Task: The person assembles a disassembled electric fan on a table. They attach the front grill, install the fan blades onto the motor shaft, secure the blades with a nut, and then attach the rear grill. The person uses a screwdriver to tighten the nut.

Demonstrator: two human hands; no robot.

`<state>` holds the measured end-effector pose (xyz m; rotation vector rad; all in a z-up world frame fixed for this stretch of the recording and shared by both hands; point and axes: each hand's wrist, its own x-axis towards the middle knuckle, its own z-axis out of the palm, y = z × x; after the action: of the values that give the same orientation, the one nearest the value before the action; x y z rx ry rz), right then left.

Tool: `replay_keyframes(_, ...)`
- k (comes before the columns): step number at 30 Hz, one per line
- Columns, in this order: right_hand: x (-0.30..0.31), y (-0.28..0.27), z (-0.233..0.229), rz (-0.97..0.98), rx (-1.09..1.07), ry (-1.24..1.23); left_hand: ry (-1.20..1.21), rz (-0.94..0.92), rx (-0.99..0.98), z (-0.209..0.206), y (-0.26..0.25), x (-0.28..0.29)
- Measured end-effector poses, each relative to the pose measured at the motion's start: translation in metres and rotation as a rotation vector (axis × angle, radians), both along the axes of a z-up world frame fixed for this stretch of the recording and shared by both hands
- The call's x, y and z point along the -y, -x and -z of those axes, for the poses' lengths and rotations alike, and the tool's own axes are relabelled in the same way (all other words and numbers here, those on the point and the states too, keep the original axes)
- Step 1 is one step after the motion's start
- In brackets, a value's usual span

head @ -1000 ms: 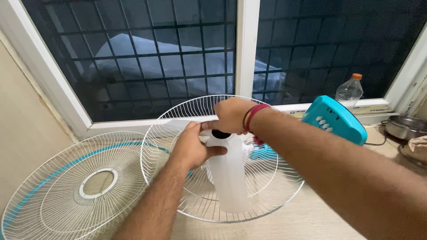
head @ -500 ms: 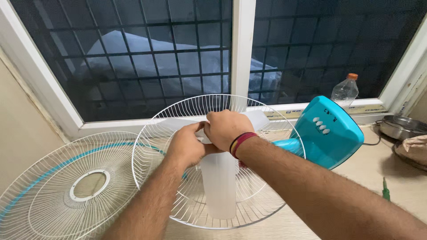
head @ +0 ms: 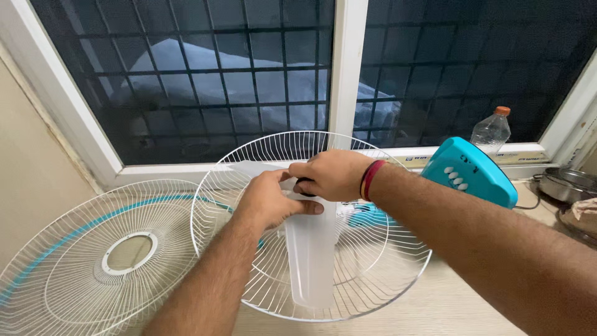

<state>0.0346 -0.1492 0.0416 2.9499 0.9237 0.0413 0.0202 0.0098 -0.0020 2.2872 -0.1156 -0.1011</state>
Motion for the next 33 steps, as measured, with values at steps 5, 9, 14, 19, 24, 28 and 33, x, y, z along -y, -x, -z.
replay_keyframes(5,-0.017,0.001,0.002,0.33,0.048,-0.066,-0.029,0.03,0.083,0.0,0.003,-0.001)
replay_keyframes(9,-0.031,-0.003,0.022,0.44,0.149,-0.172,-0.026,0.038,0.145,0.0,0.002,-0.001)
replay_keyframes(14,-0.022,-0.009,0.034,0.305,0.25,-0.259,-0.006,0.027,0.089,0.003,0.001,-0.003)
replay_keyframes(19,-0.011,-0.012,0.031,0.17,0.231,-0.166,-0.017,0.042,0.078,0.003,-0.005,-0.005)
replay_keyframes(24,-0.006,-0.021,0.021,-0.031,0.222,-0.055,-0.011,0.038,0.047,0.005,-0.01,-0.005)
replay_keyframes(28,-0.002,-0.019,0.019,-0.024,0.221,-0.106,-0.02,0.042,0.082,0.005,-0.01,-0.003)
replay_keyframes(33,-0.024,-0.017,0.023,0.376,0.147,-0.13,-0.021,0.036,0.144,0.003,-0.005,-0.003)
